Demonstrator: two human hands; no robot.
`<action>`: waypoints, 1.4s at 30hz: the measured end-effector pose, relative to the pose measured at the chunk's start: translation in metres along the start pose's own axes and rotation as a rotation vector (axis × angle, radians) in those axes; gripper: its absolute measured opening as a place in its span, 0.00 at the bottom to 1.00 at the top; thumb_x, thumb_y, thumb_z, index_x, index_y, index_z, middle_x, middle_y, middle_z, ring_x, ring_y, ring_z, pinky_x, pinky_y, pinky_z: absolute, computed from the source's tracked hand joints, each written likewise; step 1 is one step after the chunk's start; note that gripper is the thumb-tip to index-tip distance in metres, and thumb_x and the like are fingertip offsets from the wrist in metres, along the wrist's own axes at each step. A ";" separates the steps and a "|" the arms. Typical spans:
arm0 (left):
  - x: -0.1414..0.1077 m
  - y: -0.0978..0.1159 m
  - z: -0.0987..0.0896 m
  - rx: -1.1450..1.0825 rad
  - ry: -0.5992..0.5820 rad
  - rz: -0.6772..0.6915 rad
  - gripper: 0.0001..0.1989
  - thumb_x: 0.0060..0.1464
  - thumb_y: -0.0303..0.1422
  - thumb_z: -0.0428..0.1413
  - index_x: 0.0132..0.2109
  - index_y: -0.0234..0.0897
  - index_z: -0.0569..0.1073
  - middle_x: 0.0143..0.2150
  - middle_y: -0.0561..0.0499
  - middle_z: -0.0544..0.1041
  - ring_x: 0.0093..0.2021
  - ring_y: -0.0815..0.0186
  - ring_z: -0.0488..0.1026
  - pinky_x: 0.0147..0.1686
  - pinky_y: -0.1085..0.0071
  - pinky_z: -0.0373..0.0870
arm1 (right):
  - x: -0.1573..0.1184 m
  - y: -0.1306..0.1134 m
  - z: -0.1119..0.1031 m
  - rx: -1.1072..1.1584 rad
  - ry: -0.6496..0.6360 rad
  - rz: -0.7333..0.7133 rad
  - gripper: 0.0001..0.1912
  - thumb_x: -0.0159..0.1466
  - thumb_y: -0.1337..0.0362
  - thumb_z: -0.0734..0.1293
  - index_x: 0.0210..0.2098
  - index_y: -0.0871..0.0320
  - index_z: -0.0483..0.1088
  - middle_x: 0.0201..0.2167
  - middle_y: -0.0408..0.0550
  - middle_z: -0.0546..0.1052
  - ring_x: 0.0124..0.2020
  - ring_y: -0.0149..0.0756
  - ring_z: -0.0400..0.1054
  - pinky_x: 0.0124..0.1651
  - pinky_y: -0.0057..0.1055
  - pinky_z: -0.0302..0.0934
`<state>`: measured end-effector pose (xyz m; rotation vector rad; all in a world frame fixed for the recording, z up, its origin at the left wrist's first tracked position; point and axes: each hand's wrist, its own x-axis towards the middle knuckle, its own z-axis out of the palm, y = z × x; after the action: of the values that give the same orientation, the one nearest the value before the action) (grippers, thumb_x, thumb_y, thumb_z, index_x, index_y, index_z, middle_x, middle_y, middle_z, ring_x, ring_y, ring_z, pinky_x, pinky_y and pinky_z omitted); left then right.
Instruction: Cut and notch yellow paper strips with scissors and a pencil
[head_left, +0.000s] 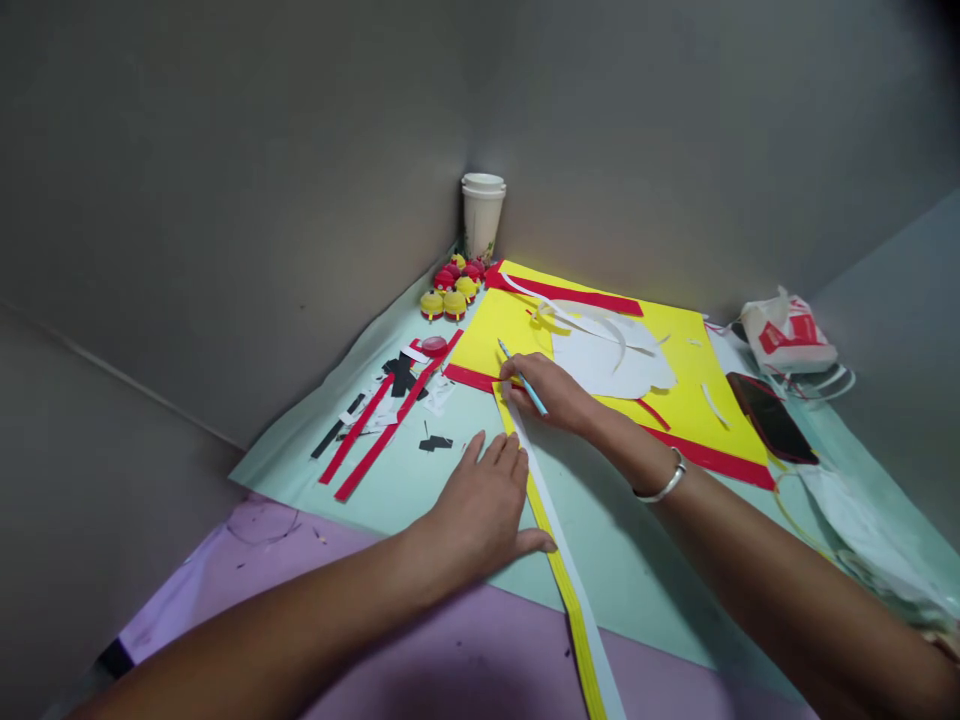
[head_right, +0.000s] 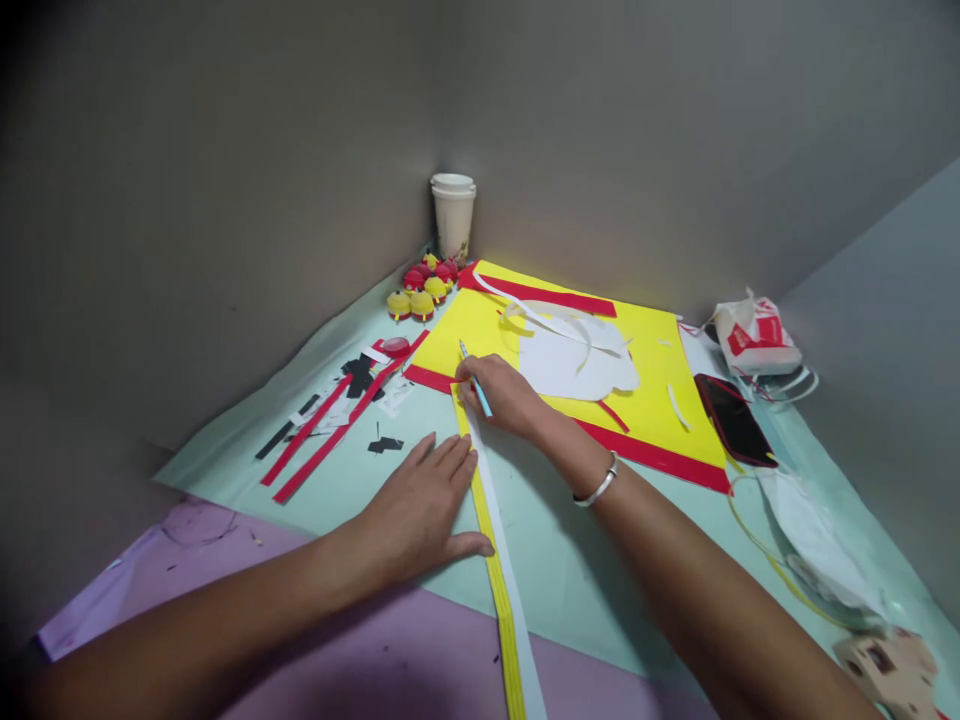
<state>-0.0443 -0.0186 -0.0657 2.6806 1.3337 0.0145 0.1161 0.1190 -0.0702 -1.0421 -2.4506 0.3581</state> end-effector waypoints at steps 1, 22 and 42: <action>0.000 0.000 0.000 -0.001 -0.001 -0.003 0.46 0.54 0.60 0.49 0.65 0.24 0.61 0.67 0.31 0.60 0.68 0.47 0.54 0.66 0.52 0.44 | 0.001 0.001 0.001 0.005 -0.011 -0.004 0.08 0.61 0.69 0.64 0.41 0.56 0.68 0.36 0.48 0.76 0.40 0.42 0.67 0.41 0.33 0.60; 0.034 -0.062 0.004 -0.132 0.089 -0.021 0.42 0.58 0.55 0.48 0.67 0.26 0.56 0.71 0.34 0.52 0.71 0.50 0.45 0.67 0.54 0.40 | 0.063 0.019 0.008 0.031 0.135 0.054 0.08 0.57 0.73 0.61 0.35 0.57 0.65 0.34 0.48 0.74 0.35 0.40 0.66 0.38 0.33 0.59; 0.040 -0.059 0.006 -0.116 0.088 -0.005 0.39 0.60 0.53 0.47 0.67 0.26 0.56 0.71 0.34 0.49 0.72 0.49 0.43 0.67 0.54 0.42 | -0.172 -0.112 0.009 0.183 0.174 0.182 0.10 0.62 0.69 0.66 0.41 0.52 0.63 0.46 0.53 0.75 0.50 0.44 0.71 0.48 0.39 0.67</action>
<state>-0.0659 0.0475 -0.0817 2.6077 1.3209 0.2052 0.1481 -0.0835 -0.0855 -1.1667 -2.1324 0.5173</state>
